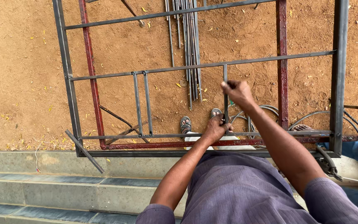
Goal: The person welds a metal frame structure using a handheld welding torch, creating bright sparks at the joints. They measure the frame with a tape measure to ensure alignment and fit before welding additional metal bars into the grid.
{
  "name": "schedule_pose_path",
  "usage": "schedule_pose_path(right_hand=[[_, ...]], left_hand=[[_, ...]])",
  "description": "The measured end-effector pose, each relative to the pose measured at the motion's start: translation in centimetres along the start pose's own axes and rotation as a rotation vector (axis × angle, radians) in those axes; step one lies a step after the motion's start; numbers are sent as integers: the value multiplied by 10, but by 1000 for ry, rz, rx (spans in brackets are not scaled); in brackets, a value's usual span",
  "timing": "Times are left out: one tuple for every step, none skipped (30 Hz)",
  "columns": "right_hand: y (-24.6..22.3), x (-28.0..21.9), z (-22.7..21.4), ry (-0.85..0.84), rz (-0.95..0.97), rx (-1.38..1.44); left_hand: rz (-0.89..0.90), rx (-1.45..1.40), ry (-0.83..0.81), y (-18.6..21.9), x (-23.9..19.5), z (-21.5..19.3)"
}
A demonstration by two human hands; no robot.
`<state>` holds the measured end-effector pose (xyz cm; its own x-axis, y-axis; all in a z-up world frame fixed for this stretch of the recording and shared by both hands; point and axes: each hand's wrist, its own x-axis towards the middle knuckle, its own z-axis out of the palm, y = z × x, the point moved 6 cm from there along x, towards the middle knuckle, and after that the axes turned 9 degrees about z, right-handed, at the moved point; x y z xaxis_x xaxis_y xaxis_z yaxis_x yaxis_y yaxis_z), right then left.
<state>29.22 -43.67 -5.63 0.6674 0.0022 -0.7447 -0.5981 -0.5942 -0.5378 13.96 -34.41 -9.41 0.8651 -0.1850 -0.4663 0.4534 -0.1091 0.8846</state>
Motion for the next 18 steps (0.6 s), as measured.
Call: schedule_pose_path(right_hand=[[-4, 6, -3, 5, -18, 47], [-7, 12, -6, 9, -35, 94], [-11, 19, -9, 3, -64, 73], [-15, 26, -10, -2, -93, 51], [-18, 31, -9, -8, -126, 31], [-15, 31, -8, -2, -125, 33], [-11, 29, -7, 6, -124, 33], [-10, 28, -7, 14, -122, 33], [-10, 29, -8, 20, -106, 46], [-11, 30, -9, 25, -89, 60], [-10, 30, -8, 29, -68, 76], [-9, 29, -8, 33, -65, 47], [-9, 30, -10, 40, -63, 22], [-8, 30, -12, 47, -60, -3], [-10, 32, -12, 46, -77, 25], [-10, 33, -10, 45, -94, 54], [-10, 35, -9, 42, -109, 80], [-9, 37, -10, 42, -106, 81]], left_hand=[[-9, -18, -1, -1, 0, 1], [-12, 1, -5, -2, 0, 0], [-17, 18, -9, -2, 1, 0], [-22, 34, -14, -1, 0, 0], [1, 72, -12, 2, -2, -1], [23, 109, -11, 4, -5, -2], [46, 144, -11, 8, -6, -1], [37, 157, -6, 9, -6, -2], [25, 167, 0, 9, -6, -2], [14, 178, 6, 8, -6, -2], [12, 175, 6, 7, -5, -2], [11, 173, 6, 5, -2, -1], [12, 173, 3, 2, 0, -1], [12, 129, 9, -2, -2, 0], [18, 83, 16, -5, -1, 1], [23, 37, 24, -9, 1, 1], [26, 22, 24, -12, 2, 2], [29, 7, 25, -16, 4, 3]])
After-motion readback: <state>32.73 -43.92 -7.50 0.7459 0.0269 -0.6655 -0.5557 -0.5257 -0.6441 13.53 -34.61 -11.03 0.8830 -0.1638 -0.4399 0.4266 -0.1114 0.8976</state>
